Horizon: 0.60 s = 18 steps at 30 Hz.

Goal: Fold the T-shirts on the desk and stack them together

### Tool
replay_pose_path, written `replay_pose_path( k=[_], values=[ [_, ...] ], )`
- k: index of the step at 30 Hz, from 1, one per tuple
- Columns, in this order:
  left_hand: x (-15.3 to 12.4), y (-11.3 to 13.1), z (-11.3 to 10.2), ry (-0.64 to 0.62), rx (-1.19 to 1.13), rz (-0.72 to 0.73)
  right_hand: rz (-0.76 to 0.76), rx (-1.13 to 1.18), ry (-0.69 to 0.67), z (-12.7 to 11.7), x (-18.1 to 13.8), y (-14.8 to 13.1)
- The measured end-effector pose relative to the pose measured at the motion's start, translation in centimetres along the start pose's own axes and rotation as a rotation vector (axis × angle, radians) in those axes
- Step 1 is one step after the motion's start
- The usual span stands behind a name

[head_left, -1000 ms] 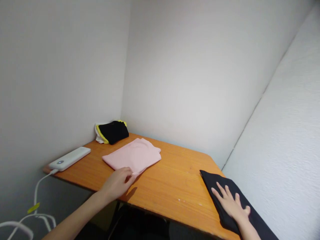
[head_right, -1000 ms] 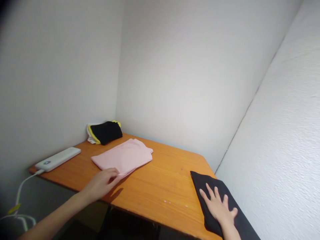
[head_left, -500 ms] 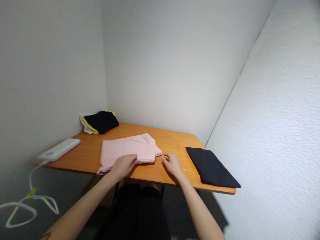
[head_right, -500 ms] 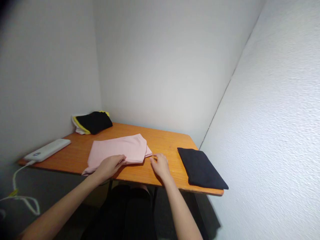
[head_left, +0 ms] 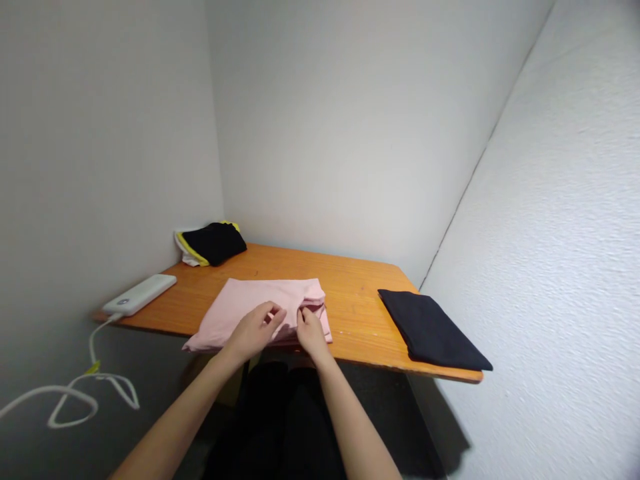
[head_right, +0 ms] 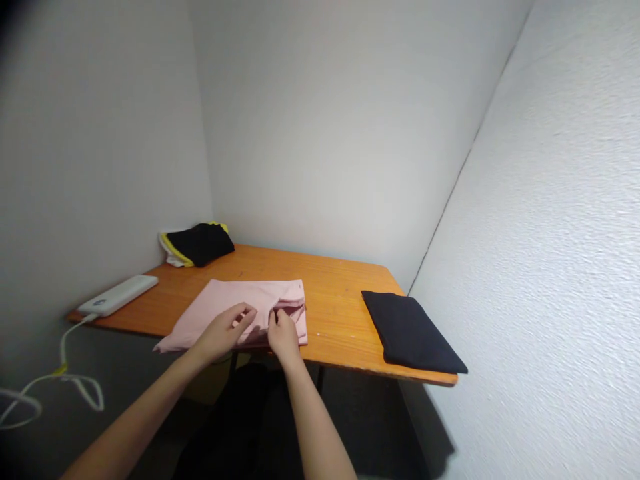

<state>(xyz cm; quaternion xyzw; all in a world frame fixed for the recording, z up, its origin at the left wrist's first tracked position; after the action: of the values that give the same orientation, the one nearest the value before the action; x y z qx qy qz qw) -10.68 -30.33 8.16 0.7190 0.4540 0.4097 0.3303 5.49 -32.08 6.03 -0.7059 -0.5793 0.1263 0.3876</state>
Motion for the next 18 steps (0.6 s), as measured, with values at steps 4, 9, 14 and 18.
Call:
replay_pose_path(
  k=[4, 9, 14, 18],
  values=[
    [-0.2, 2.0, 0.5, 0.018, 0.21, -0.045, -0.035, 0.205, -0.014, -0.1, -1.9, -1.1],
    [-2.0, 2.7, 0.2, -0.062, 0.21, -0.049, -0.025, 0.257, -0.044, -1.2, -3.9, -1.9],
    [-2.7, 1.4, 0.1, -0.015, 0.075, -0.099, -0.12, 0.041, -0.007, -1.8, -4.3, -2.1],
    [-2.0, -0.5, -2.4, 0.183, -0.085, -0.119, -0.128, 0.006, 0.083, -4.3, -3.1, -1.4]
  ],
)
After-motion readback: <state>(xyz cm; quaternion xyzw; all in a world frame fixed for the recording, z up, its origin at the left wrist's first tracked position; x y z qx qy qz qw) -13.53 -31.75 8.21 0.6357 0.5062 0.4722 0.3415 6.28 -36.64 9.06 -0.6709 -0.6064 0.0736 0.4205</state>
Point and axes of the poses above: each hand's wrist, its own x-axis towards the middle knuckle, its own z-axis out of the palm, y = z × x, the point moved 1 cm from there along x, towards the middle knuckle, and after that the axes turned 11 degrees about y, right-handed, at the moved point
